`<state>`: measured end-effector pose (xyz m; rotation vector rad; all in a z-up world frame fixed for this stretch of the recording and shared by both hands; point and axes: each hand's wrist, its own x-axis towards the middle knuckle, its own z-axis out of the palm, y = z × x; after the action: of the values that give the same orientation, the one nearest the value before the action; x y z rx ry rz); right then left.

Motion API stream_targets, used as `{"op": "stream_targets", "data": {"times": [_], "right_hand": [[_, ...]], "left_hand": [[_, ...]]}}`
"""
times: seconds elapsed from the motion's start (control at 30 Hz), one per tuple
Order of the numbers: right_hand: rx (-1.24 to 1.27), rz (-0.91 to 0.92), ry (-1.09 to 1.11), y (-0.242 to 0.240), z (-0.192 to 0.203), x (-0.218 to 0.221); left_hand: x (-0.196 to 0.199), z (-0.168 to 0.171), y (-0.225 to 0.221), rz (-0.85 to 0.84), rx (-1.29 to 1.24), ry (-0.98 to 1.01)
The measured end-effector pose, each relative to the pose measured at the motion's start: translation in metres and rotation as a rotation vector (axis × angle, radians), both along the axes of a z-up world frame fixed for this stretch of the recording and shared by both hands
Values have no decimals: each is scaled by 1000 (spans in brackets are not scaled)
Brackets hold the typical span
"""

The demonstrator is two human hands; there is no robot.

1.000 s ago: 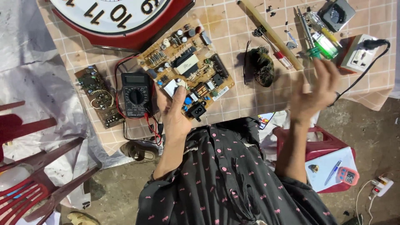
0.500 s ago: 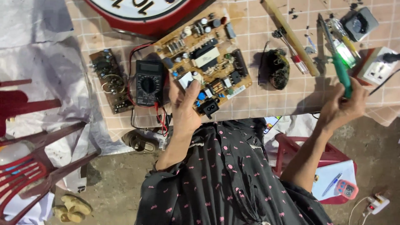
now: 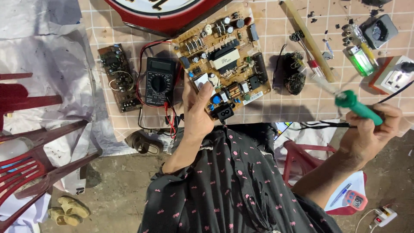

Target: Inspecting and repairing a circuit board using a screwdriver, multimeter, and soldering iron on a workbench.

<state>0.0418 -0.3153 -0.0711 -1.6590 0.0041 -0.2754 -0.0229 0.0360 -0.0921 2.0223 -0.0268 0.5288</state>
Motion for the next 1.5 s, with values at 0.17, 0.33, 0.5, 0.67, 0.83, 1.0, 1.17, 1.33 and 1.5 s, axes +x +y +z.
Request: {"op": "stream_targets", "data": {"times": [0.17,0.33,0.5,0.67,0.83,1.0,1.17,1.33,1.5], "right_hand": [[272,131,-17,-8,-6,2],[286,185,-33,5,7,3],[254,160,-27,31,25,4],[308,219,-42,39,31,3],[183,98,-104,29,26,-6],[20,8,-177,33,36,-8],[-445,217,-176,14,38,2],[-1000,109,-449,22,16,29],[-1195,-10,-464,38,1,29]], "left_hand": [[3,6,-3,-64,-121,14],[4,7,-10,-37,-30,-17],[3,13,-11,-56,-50,-65],[0,13,-10,-50,-36,-37],[-3,19,-10,-64,-76,-17],[-3,16,-10,-21,100,-22],[-4,7,-8,-5,87,95],[11,8,-10,-32,48,118],[22,-5,-14,-64,-29,105]]}}
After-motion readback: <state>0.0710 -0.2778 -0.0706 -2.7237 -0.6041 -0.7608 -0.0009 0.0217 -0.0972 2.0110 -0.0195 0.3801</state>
